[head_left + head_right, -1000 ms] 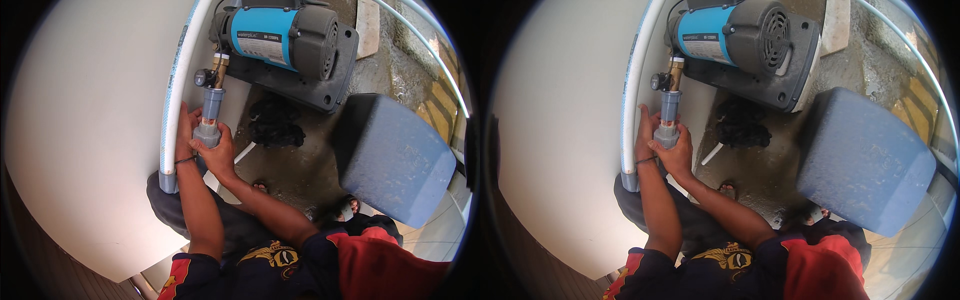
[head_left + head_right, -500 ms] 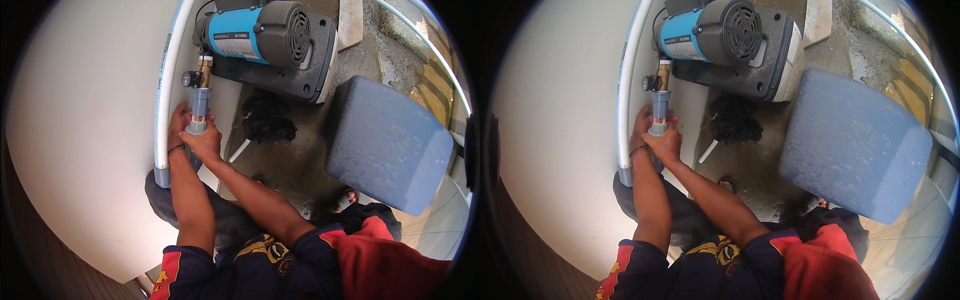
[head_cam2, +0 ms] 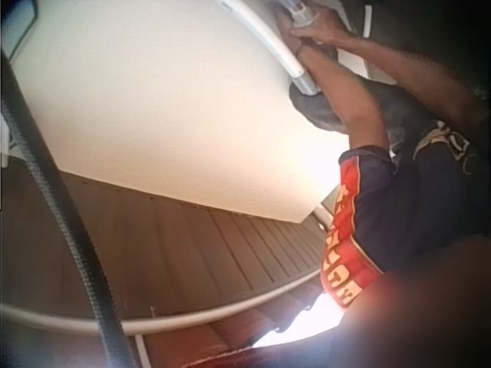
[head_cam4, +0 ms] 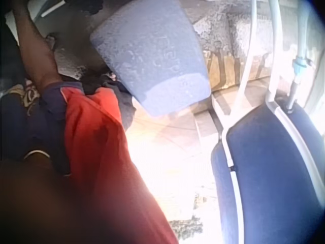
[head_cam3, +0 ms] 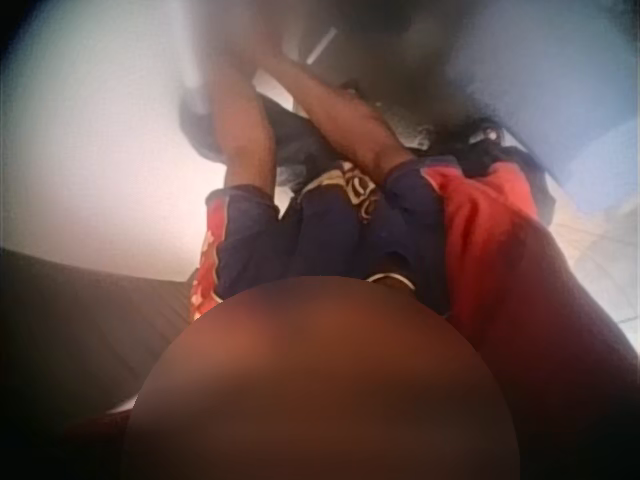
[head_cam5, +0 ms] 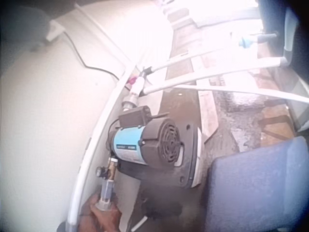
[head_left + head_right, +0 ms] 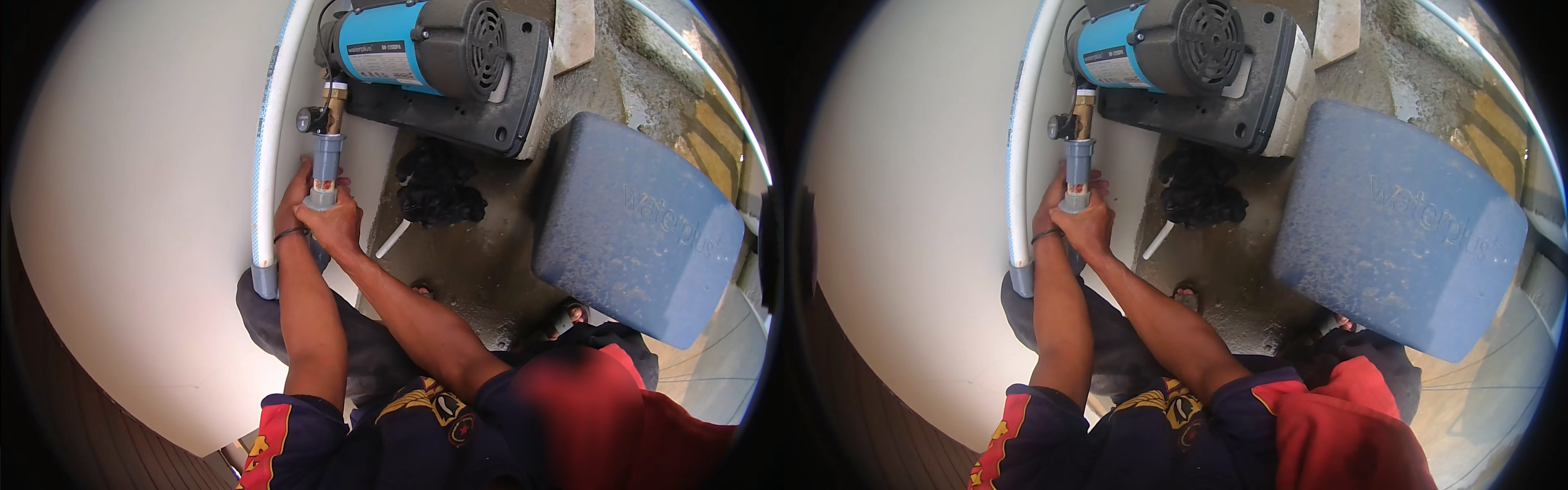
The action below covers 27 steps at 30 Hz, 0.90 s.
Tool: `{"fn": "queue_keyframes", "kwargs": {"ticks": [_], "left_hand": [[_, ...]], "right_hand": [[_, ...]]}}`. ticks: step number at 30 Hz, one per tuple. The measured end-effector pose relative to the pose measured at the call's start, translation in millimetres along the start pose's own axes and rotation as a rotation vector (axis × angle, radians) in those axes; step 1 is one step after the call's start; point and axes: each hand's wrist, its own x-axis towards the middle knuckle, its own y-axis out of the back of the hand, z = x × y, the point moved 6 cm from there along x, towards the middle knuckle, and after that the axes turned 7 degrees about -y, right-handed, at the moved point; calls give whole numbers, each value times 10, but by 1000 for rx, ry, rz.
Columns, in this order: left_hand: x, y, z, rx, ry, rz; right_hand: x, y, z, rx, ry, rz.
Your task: The person uses a dark cloth to wipe water from a leaking pipe joint near a water pump. They repeatedly tighten the pipe coupling by hand, wipe the area, and check for leaks. The pipe remains wet throughout the clip.
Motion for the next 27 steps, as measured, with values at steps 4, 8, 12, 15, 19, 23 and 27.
{"fn": "queue_keyframes", "kwargs": {"ticks": [4, 8, 12, 15, 19, 23, 27], "left_hand": [[-110, -196, 10, -82, 112, -132], [-107, -245, 47, 188, 28, -232], [-101, -176, 13, 220, -11, -261], [-127, -110, 0, 207, 20, -180], [-186, -98, 64, 251, 32, -43], [-218, -102, 124, 317, 28, 90], [-234, -86, 116, 363, 14, 194]], "right_hand": [[13, -19, -9, 54, 67, -15], [48, -44, 14, 53, 125, 12], [39, -38, 3, 80, 250, 27], [64, -60, 40, 152, 244, -13], [101, -89, 75, 188, 253, -40], [120, -123, 131, 284, 204, -120], [138, -142, 182, 310, 129, -176]]}}
